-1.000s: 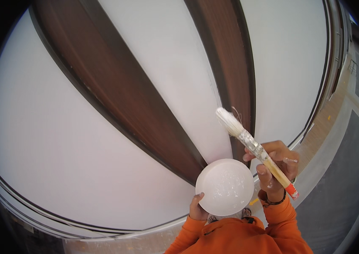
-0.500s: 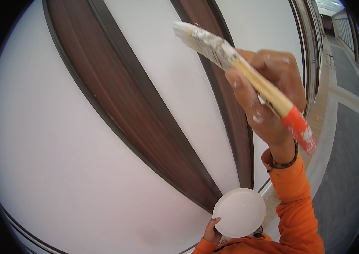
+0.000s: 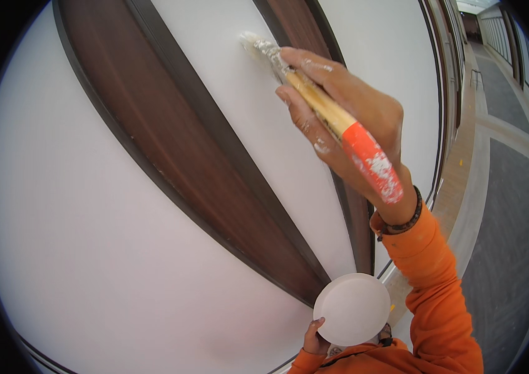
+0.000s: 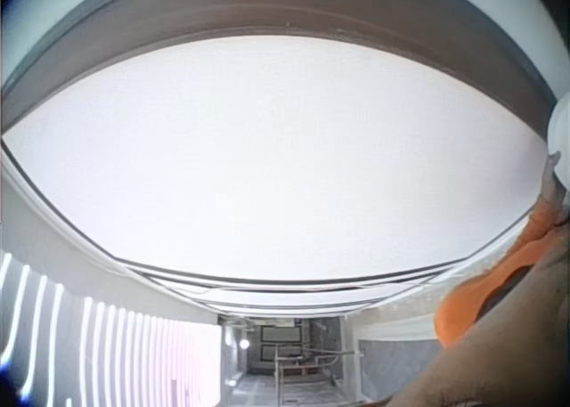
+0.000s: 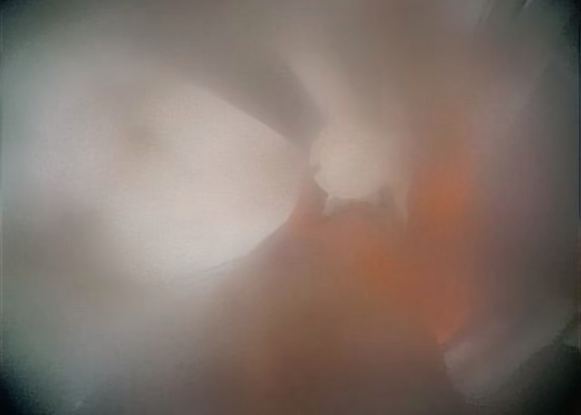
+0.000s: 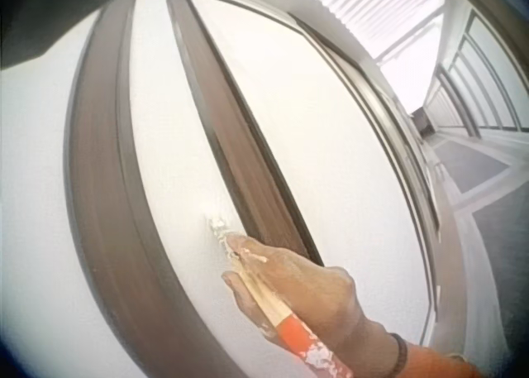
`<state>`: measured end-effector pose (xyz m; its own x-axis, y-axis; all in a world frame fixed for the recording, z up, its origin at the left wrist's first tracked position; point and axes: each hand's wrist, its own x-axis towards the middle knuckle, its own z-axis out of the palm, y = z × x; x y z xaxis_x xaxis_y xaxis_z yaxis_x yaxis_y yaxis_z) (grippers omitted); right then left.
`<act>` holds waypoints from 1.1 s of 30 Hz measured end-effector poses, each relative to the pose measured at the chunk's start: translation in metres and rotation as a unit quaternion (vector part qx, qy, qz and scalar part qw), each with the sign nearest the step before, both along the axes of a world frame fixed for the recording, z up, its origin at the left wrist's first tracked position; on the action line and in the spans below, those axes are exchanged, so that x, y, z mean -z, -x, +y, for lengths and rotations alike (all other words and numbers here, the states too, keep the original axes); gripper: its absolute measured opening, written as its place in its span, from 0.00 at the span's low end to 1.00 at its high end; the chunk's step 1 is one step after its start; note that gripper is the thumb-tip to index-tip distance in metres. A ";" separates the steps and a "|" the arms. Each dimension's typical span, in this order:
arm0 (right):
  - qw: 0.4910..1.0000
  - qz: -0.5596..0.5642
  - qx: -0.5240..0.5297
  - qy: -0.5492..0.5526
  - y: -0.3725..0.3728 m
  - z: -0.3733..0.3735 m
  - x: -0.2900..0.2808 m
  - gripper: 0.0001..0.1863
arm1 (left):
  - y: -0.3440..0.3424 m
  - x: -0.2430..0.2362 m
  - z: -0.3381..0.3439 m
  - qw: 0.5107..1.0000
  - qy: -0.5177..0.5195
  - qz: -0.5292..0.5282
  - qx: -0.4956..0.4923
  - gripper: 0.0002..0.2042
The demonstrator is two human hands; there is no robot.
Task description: The person paints a white ceiling with dark brown curved beams using a paintbrush and a small white bowl of paint. They repeatedly dip the brush into the bowl and apply paint to the ceiling surface between the beams.
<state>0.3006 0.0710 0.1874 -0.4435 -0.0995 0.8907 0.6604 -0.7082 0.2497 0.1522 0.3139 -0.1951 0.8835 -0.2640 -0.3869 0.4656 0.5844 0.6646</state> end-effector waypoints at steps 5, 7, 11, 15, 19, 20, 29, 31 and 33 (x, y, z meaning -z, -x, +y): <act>0.999 0.023 -0.020 -0.036 -0.006 0.021 0.029 0.21 | -0.003 0.010 0.004 0.999 -0.035 0.002 0.000 0.34; 0.996 0.061 -0.038 -0.051 -0.001 0.026 0.041 0.21 | -0.006 0.008 0.003 0.999 -0.035 0.005 -0.002 0.33; 0.989 0.110 -0.066 -0.070 0.013 0.036 0.064 0.22 | 0.012 -0.001 -0.009 0.997 -0.073 0.019 -0.032 0.29; 0.980 0.149 -0.101 -0.086 0.027 0.028 0.086 0.22 | 0.003 0.024 0.006 0.996 -0.077 0.021 -0.029 0.25; 0.972 0.186 -0.116 -0.085 0.033 0.024 0.098 0.21 | 0.005 0.031 0.002 0.995 -0.082 0.029 -0.045 0.24; 0.970 0.192 -0.124 -0.089 0.043 0.018 0.095 0.21 | 0.006 0.032 0.003 0.996 -0.076 0.024 -0.038 0.24; 0.993 -0.003 -0.015 -0.114 0.031 0.025 0.028 0.13 | 0.009 0.012 -0.021 0.998 -0.058 -0.005 -0.039 0.21; 0.992 0.005 -0.015 -0.129 0.030 0.037 0.021 0.13 | 0.005 0.017 -0.019 0.997 -0.056 -0.001 -0.047 0.21; 0.990 0.022 -0.015 -0.137 0.022 0.051 0.009 0.14 | -0.003 0.016 -0.012 0.998 -0.047 0.002 -0.036 0.21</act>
